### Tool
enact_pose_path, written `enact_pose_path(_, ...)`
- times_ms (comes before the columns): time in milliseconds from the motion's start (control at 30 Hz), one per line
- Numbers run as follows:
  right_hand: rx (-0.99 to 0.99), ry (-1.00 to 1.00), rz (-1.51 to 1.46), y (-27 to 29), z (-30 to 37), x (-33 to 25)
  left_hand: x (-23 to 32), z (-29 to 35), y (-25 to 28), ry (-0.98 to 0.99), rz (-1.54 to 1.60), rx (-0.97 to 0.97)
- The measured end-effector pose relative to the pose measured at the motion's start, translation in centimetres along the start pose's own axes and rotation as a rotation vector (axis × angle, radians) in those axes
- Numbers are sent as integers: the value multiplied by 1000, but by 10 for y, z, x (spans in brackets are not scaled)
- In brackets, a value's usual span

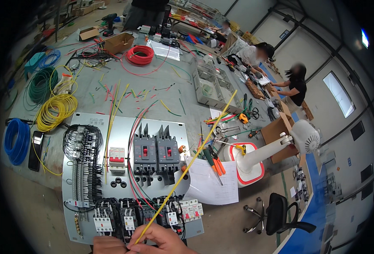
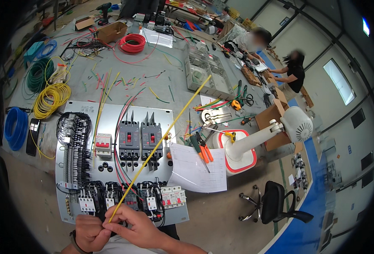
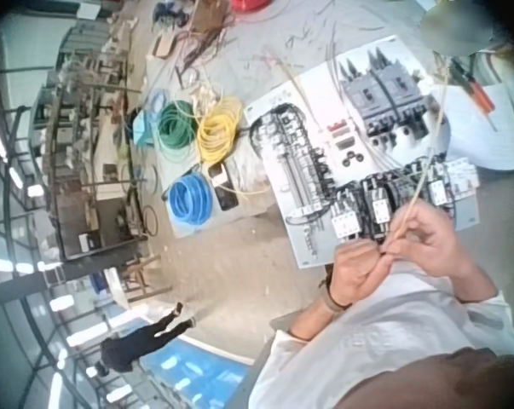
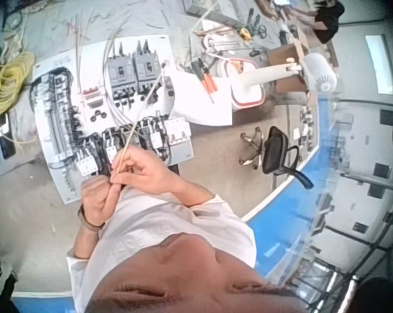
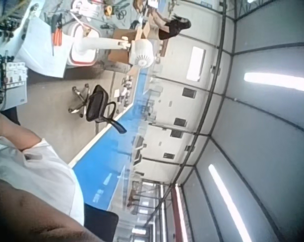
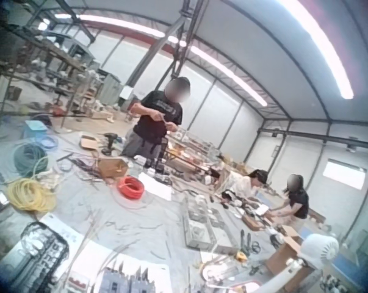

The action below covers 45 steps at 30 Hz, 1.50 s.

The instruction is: The person strips insulation from colored wires and connects them to terminals on an electrical control panel. They use wire cutters and a screwdriver to prepare and secure the wires to various components on the panel.

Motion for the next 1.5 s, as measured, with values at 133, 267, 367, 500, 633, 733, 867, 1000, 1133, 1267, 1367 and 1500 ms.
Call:
enact_pose_path(133, 56, 23, -102, -4, -4, 16, -12, 9, 8, 64, -12, -55)
enact_pose_path(267, 255, 64, -167, 19, -16, -1, -17, 4, 13, 201, 33, -80)
enact_pose_path(367, 263, 61, -149, 33, -26, -10, -9, 7, 21, 261, 18, -75)
enact_pose_path(500, 272, 97, -141, 33, -31, -9, -12, -1, 25, 212, -6, -20)
enact_pose_path(633, 306, 113, -160, 33, -32, -9, -18, -12, 22, 169, -50, 35)
enact_pose_path(733, 272, 95, -174, 33, -32, -9, -18, -22, 14, 121, -85, 38)
enact_pose_path(867, 205, 89, -188, 32, -30, -5, -15, -31, 10, 47, -179, 4)
enact_pose_path(1000, 142, 63, -223, 30, -25, -3, -14, -35, 9, 7, -232, -11)
enact_pose_path(1133, 156, 66, -216, 28, -24, -1, -8, -37, 8, 5, -295, -19)
enact_pose_path(1267, 238, 48, -180, 18, -24, -1, -11, -31, 3, -23, -299, 16)
enact_pose_path(1367, 258, 39, -187, 16, -29, -7, -9, -29, 6, -15, -293, 12)
enact_pose_path(1500, 162, -61, -82, 19, -40, -11, -12, -26, 16, 11, -253, 50)
Point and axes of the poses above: each hand's wrist, its own z-axis away from the middle knuckle, its own y-axis out of the back of the hand, x = y × z, the point moved 1 cm from there along -z, towards the middle knuckle, and after that the axes turned 7 degrees about z, right-handed, at the moved point
